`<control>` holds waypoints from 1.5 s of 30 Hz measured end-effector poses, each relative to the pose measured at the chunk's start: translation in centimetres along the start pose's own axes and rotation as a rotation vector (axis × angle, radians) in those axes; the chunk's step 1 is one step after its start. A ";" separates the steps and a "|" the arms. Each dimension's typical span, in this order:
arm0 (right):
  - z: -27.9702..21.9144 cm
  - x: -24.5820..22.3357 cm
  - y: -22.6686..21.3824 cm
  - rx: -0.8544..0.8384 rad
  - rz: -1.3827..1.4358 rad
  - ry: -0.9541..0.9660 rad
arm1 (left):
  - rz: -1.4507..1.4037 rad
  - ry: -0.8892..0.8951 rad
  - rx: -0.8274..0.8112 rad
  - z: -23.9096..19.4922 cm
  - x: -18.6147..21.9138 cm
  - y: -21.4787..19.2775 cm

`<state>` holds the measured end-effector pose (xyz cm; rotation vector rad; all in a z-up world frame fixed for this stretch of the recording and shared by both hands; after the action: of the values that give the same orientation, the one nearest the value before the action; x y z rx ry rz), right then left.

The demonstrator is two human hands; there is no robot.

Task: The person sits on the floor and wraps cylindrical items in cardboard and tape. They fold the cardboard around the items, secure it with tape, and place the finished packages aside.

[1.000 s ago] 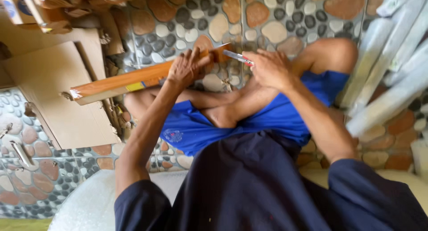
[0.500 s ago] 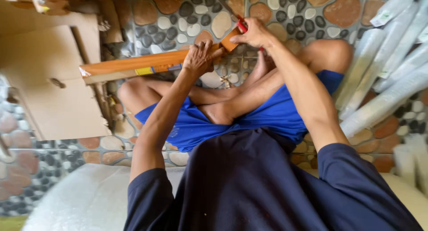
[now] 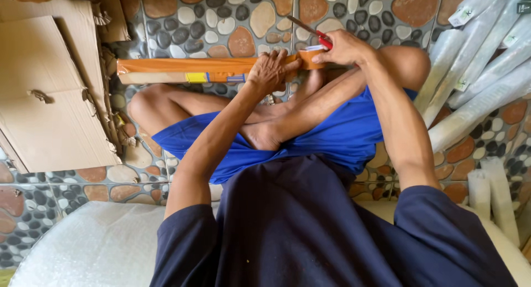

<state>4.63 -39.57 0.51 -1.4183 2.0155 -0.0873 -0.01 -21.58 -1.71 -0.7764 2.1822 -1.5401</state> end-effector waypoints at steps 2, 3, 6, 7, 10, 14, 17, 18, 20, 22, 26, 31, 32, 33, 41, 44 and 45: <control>0.4 -1.2 0.0 -0.045 -0.066 0.048 | -0.005 -0.002 0.077 -1.3 -0.5 -0.8; 0.2 -1.5 -0.3 -0.049 -0.077 0.041 | -0.007 -0.016 0.079 -1.5 -1.2 -0.3; -0.3 -1.4 0.6 -0.059 -0.084 0.067 | -0.008 0.043 -0.101 -3.3 -1.3 2.0; -0.1 -1.2 0.3 -0.034 -0.095 0.062 | 0.000 0.058 -0.054 -3.7 -1.6 0.5; -0.2 -1.2 -0.3 0.030 -0.113 0.063 | 0.016 0.076 0.022 -4.3 -2.5 -1.3; -4.2 -3.8 -2.3 0.341 -0.039 -0.027 | 0.038 0.089 0.147 -4.4 -2.9 -1.7; -9.5 -5.8 -2.8 0.390 -0.325 0.025 | 0.093 0.084 0.192 -4.6 -3.3 -2.7; -12.2 -6.8 -2.5 0.381 -0.316 0.031 | 0.086 0.092 0.183 -5.4 -2.8 -3.4; -16.4 -7.7 -2.8 0.200 -0.464 0.245 | -0.133 0.131 0.035 -5.3 -3.5 -4.6; -14.1 -7.8 -2.0 0.179 -0.516 0.254 | -0.107 0.125 0.033 -5.1 -3.3 -3.9; 0.8 -1.9 4.6 0.192 -0.514 0.216 | -0.033 0.124 0.104 -5.0 -2.2 -1.4; -2.8 -6.9 1.9 0.145 -0.435 0.154 | 0.072 0.063 0.190 -6.7 -1.4 -2.7; -3.3 -7.3 0.8 0.203 -0.427 0.131 | 0.177 0.015 0.313 -7.5 -1.3 -5.1; -3.3 -8.2 0.1 0.225 -0.431 0.124 | 0.196 0.010 0.326 -7.6 -1.5 -6.2; -1.7 -9.2 2.8 0.133 -0.438 0.152 | 0.385 -0.105 0.294 -13.8 -2.5 -15.2; -2.0 -8.2 3.3 0.317 -0.386 0.043 | 0.140 -0.180 0.330 -19.0 -7.3 -20.6; -2.6 -8.1 3.6 0.341 -0.397 0.028 | 0.160 -0.193 0.348 -20.8 -7.8 -23.1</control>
<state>1.81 -31.95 4.93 -1.5707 1.6165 -0.5953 -0.56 -7.22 26.93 -0.5940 1.7311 -1.6267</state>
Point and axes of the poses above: each hand's wrist, its own z-axis towards the middle knuckle, its own y-axis out of the palm, x = y × z, the point moved 9 cm from there along z, towards the middle knuckle, and after that the axes turned 12 degrees about -x, right-handed, at the moved point
